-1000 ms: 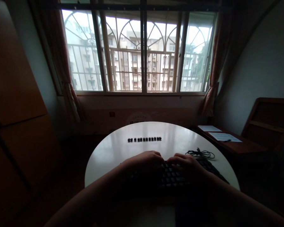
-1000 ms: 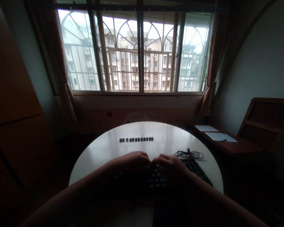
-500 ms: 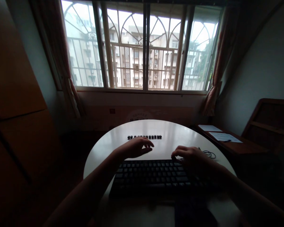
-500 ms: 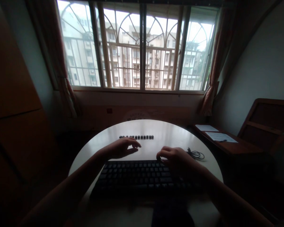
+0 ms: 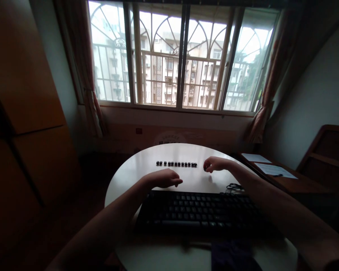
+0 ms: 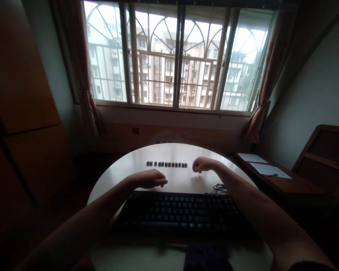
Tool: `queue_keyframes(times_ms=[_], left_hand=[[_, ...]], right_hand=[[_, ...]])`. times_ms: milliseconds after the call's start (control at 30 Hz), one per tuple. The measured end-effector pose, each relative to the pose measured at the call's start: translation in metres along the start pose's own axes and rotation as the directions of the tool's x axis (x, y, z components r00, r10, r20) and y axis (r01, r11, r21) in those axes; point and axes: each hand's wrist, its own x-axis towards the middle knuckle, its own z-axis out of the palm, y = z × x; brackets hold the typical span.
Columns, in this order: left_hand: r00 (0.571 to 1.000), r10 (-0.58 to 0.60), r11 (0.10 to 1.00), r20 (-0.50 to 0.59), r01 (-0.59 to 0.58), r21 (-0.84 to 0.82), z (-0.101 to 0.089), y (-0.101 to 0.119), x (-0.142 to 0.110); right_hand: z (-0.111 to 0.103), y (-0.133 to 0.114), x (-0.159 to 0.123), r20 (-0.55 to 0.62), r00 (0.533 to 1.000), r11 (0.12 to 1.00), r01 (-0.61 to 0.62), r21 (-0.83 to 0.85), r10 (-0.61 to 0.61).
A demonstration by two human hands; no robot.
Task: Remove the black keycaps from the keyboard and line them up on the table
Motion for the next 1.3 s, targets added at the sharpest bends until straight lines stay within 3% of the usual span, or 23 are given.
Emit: queue_keyframes(times_ms=[133,367,567,900,1300], left_hand=[[0.988,-0.069,0.996,0.14,0.077,-0.053,0.004,0.009,0.002],[0.976,-0.137,0.983,0.172,0.155,-0.099,0.007,0.007,0.005],[0.973,-0.115,0.986,0.2,0.136,-0.095,0.006,0.006,0.006],[0.972,-0.138,0.982,0.191,0.159,-0.101,0.006,0.009,0.005],[0.973,-0.134,0.981,0.19,0.157,-0.111,0.006,0.008,0.005]], right_hand=[[0.0,0.018,0.039,0.02,0.993,0.99,-0.121,0.069,0.12],[0.012,0.042,0.074,-0.035,0.968,0.961,-0.243,0.129,0.249],[0.028,0.054,0.093,-0.147,0.955,0.965,-0.243,0.097,0.256],[0.032,0.06,0.1,-0.183,0.961,0.979,-0.203,0.038,0.206],[0.031,0.058,0.093,-0.128,0.963,0.965,-0.219,0.143,0.238]])
